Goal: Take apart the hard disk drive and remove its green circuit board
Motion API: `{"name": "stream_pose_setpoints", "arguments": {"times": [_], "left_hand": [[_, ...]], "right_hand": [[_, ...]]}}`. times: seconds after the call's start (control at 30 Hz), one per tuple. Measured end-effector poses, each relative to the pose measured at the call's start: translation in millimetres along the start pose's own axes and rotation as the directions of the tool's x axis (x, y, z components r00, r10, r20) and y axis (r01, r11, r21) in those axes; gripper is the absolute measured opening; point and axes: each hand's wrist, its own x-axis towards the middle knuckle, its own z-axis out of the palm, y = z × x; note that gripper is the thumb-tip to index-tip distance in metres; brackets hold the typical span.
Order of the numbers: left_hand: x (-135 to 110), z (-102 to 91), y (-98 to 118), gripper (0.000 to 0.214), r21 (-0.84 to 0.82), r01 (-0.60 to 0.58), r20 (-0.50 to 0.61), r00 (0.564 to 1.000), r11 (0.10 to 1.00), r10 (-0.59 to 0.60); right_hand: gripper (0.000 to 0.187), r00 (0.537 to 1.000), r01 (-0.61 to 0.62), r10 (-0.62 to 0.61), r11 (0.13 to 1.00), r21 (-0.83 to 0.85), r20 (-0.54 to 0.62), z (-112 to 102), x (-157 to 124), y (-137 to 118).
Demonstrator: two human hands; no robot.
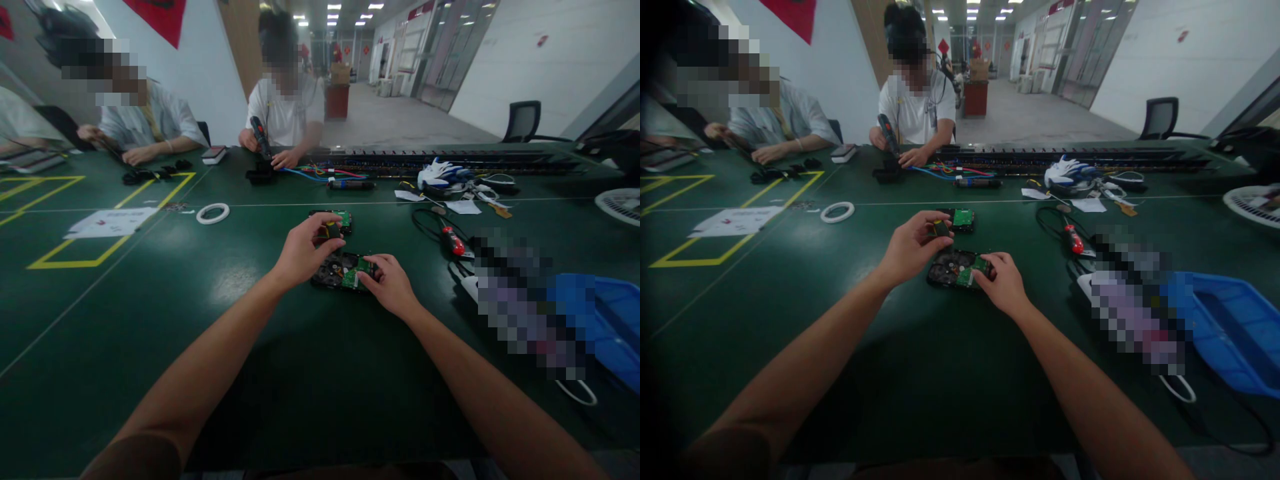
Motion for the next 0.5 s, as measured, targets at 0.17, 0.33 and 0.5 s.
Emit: {"name": "stream_pose_setpoints", "arguments": {"times": [0.17,0.33,0.5], "left_hand": [[-0.7,0.3,-0.2,0.041,0.014,-0.001,0.007,1.000,1.000,0.001],[-0.5,-0.3,1.1,0.041,0.023,0.001,0.009,1.000,1.000,-0.001],[-1.3,-2.2,7.8,0.041,0.074,-0.055,0.061,0.997,0.996,0.051]], "right_hand": [[0.045,1.000,-0.006,0.006,1.000,0.014,0.011,-1.0,-0.7,-0.7],[0.044,1.000,-0.006,0.006,1.000,0.009,0.006,-1.0,-1.1,-1.1],[0.044,1.000,-0.004,0.004,1.000,0.005,0.007,-0.4,-0.3,-1.4]]}}
